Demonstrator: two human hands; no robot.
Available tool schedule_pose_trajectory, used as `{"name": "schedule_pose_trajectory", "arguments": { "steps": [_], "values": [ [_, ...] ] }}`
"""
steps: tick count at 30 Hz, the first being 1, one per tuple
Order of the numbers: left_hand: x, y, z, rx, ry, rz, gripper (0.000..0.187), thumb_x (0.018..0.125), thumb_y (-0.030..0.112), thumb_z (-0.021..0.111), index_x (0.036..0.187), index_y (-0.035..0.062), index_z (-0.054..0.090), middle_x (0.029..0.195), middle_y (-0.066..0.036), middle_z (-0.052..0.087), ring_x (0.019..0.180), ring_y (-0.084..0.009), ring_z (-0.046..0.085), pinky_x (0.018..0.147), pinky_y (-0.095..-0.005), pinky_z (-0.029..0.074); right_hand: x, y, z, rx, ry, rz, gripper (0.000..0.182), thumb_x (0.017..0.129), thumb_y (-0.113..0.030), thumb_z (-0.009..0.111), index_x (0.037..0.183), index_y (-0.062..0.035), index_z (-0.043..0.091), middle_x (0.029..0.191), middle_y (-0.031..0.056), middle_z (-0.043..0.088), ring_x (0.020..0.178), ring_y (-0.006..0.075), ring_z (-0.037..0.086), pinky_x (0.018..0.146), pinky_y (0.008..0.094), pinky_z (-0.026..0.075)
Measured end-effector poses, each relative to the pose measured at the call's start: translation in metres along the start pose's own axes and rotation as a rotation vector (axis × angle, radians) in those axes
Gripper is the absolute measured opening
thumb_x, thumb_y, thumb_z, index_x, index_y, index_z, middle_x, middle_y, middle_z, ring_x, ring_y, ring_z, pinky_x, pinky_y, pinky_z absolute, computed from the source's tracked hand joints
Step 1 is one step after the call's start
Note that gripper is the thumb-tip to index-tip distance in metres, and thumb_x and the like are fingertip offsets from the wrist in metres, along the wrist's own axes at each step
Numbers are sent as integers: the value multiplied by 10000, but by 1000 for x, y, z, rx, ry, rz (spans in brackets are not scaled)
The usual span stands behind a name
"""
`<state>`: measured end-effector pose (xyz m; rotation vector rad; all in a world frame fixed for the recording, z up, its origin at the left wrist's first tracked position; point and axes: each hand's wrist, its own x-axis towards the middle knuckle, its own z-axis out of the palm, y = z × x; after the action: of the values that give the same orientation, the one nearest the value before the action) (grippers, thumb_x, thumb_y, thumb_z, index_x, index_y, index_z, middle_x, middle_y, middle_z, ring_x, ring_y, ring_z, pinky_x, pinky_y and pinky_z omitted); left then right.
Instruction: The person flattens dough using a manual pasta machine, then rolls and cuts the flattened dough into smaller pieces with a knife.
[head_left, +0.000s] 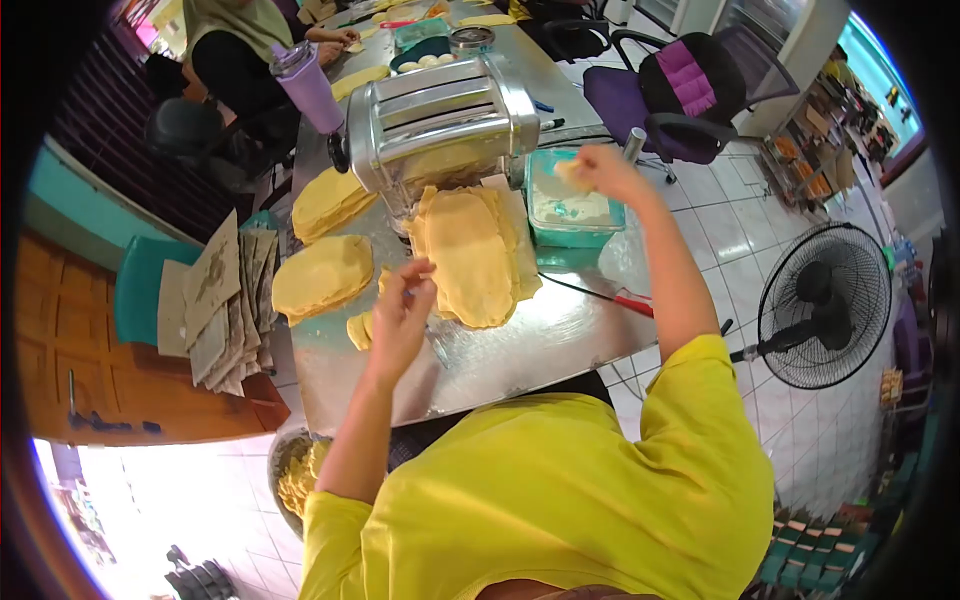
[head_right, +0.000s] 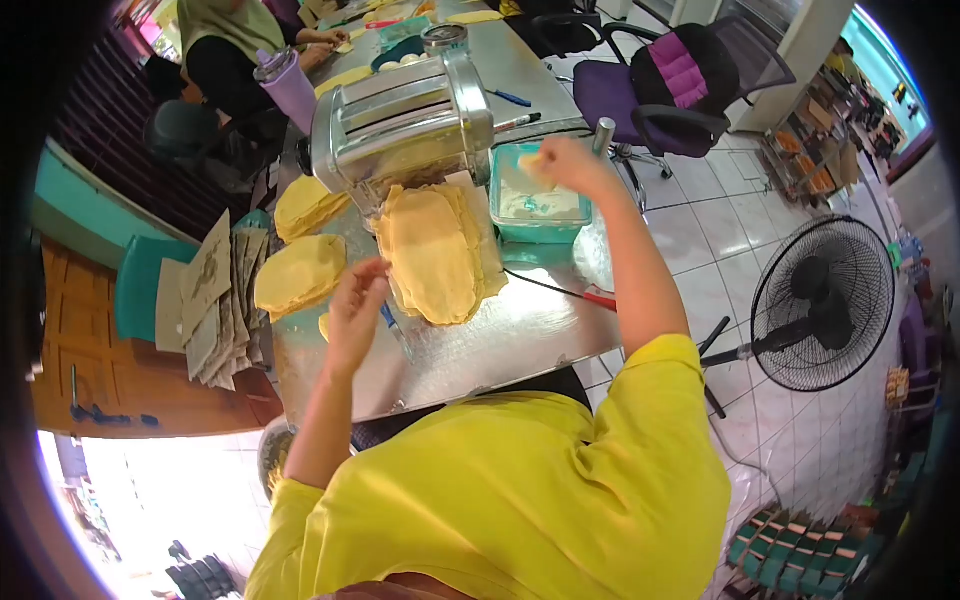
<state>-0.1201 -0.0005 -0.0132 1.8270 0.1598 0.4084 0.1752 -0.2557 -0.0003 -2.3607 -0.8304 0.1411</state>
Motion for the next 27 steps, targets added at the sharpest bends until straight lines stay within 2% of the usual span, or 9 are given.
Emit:
{"name": "schedule_pose_trajectory", "arguments": {
  "steps": [4,6,8,10,16,18,21,23,27],
  "values": [
    [38,43,-18,102,91,108,318,881,95,610,1177,9,533,1087,-88,599,905,-130,566,809,-260,465,-10,-53,-61,292,180,6,164,853,-127,600,950,5,608,839,86,629,756,124,574,663,292,475],
    [68,63,-25,246,79,285,374,889,140,617,1221,11,502,1167,-100,589,1039,-164,575,868,-290,470,-7,-98,-72,499,284,-224,184,884,-115,600,1025,2,585,862,24,617,783,90,562,673,238,466],
    [101,93,-17,374,126,520,414,859,134,647,1234,31,504,1176,-116,597,1076,-204,581,889,-319,472,20,-128,-59,580,249,-376,184,881,-101,600,1031,4,583,891,31,620,820,94,568,705,238,470],
    [147,104,-8,542,229,754,444,830,144,677,1237,69,517,1167,-120,604,1056,-236,591,871,-338,479,60,-146,-33,449,198,-527,234,828,-108,634,1044,-22,600,929,93,658,809,164,622,718,309,497],
    [215,79,-9,632,-128,314,492,788,182,722,1228,89,522,1038,-132,657,973,-255,633,836,-337,480,111,-158,14,155,78,-639,294,779,-153,665,1057,-67,622,953,161,665,899,298,636,779,381,498],
    [224,68,-12,685,-102,399,446,776,145,707,1181,73,533,953,-148,662,916,-290,646,805,-348,486,97,-163,8,-39,65,-594,268,789,-152,631,1049,-85,634,964,174,661,912,356,621,783,420,491],
    [222,71,-10,788,-149,350,392,765,94,675,1131,64,537,926,-170,644,892,-334,634,775,-371,486,92,-171,3,-204,31,-545,265,786,-98,602,1040,-31,639,921,194,653,874,376,616,770,415,494],
    [233,62,-10,975,-122,505,371,759,66,652,1110,53,532,894,-173,629,844,-338,624,746,-384,480,100,-164,11,-260,28,-557,262,778,-88,586,1026,-28,642,912,200,652,868,382,616,763,429,494],
    [236,68,-17,984,-182,562,352,763,52,639,1102,42,541,915,-182,631,857,-347,617,743,-398,476,99,-166,9,-300,12,-580,234,763,-55,552,973,-17,647,892,207,652,855,386,615,756,445,491]
  ]
}}
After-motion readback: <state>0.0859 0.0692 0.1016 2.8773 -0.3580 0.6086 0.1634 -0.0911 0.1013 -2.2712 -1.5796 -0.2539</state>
